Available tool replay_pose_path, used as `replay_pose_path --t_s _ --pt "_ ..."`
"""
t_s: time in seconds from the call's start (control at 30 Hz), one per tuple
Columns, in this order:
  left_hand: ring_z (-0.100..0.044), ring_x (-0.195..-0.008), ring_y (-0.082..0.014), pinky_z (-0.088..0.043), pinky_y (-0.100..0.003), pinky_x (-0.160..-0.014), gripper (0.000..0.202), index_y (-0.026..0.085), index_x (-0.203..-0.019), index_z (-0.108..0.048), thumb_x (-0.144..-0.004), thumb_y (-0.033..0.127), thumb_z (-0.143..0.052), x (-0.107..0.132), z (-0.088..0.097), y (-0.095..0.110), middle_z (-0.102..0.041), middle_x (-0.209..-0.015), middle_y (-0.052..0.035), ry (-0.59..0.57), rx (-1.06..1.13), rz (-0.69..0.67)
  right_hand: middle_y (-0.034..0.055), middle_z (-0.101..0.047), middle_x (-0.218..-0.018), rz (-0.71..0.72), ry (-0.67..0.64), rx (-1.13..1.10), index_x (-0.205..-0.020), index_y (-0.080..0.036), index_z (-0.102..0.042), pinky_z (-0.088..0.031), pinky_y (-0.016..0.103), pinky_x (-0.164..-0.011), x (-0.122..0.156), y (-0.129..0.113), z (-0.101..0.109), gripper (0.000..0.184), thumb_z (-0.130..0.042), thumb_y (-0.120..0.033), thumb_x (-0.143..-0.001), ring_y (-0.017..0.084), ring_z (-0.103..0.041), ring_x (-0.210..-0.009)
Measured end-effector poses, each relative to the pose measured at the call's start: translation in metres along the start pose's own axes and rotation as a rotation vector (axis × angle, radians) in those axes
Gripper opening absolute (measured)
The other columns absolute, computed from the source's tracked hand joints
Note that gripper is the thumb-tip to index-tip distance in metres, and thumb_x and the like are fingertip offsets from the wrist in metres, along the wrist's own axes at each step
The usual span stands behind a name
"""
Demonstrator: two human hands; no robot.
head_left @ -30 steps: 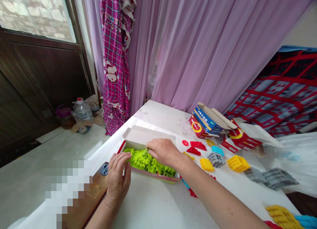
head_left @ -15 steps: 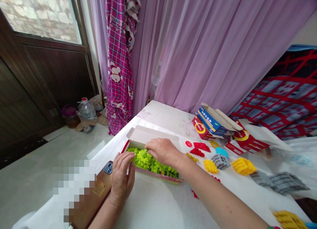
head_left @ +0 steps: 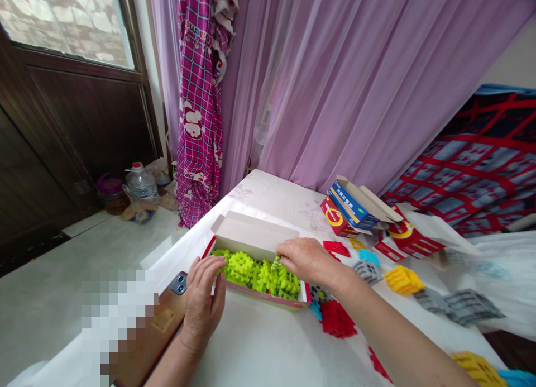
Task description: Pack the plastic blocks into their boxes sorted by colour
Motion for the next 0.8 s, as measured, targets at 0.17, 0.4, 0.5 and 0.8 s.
replay_pose_path --t_s 0.17,0.4,0.5,0.8 --pt "-0.065 -0.101 -0.0181 -0.044 -0.042 -0.102 0.027 0.024 -0.109 -0.057 -0.086 0.011 -0.053 -0.001 0.001 0.001 -0.071 -0.103 -0.0047 0.006 -0.009 -0.003 0.0038 -0.074 -0.095 0.018 -0.002 -0.029 -0.092 -0.025 -0.07 -0.038 0.027 -0.069 -0.001 -0.003 -0.009 0.017 -0.053 -0.023 -0.088 0.019 -0.066 -0.089" --pt "-0.065 -0.102 -0.0182 -0.043 -0.041 -0.104 0.027 0.024 -0.11 -0.057 -0.086 0.012 -0.053 -0.001 0.001 0.001 -0.071 -0.103 -0.0049 0.003 -0.014 -0.011 0.0026 -0.074 -0.095 0.045 0.009 -0.089 -0.093 -0.025 -0.07 -0.037 0.026 -0.07 -0.003 -0.008 -0.014 0.017 -0.053 -0.022 -0.089 0.017 -0.065 -0.088" --pt "-0.065 -0.102 -0.018 -0.043 -0.041 -0.104 0.027 0.023 -0.11 -0.057 -0.086 0.01 -0.053 0.0 0.0 0.001 -0.071 -0.104 -0.0052 -0.003 -0.014 -0.012 0.0028 -0.074 -0.095 0.054 0.017 -0.103 -0.093 -0.024 -0.07 -0.037 0.026 -0.071 -0.003 -0.01 -0.016 0.017 -0.053 -0.021 -0.089 0.017 -0.065 -0.089" --pt "-0.065 -0.101 -0.0184 -0.043 -0.043 -0.104 0.026 0.024 -0.109 -0.058 -0.087 0.012 -0.053 0.001 -0.001 -0.001 -0.071 -0.104 -0.0053 -0.012 -0.015 -0.005 0.0042 -0.073 -0.096 0.092 0.033 -0.104 -0.096 -0.023 -0.069 -0.038 0.026 -0.072 -0.007 -0.023 -0.01 0.018 -0.052 -0.024 -0.091 0.017 -0.064 -0.09"
Point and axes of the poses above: each hand's wrist, its own x-axis away from the middle knuckle, its own z-axis out of the back of the hand, y = z × x, the point moved 5 cm from there along -x, towards the middle knuckle
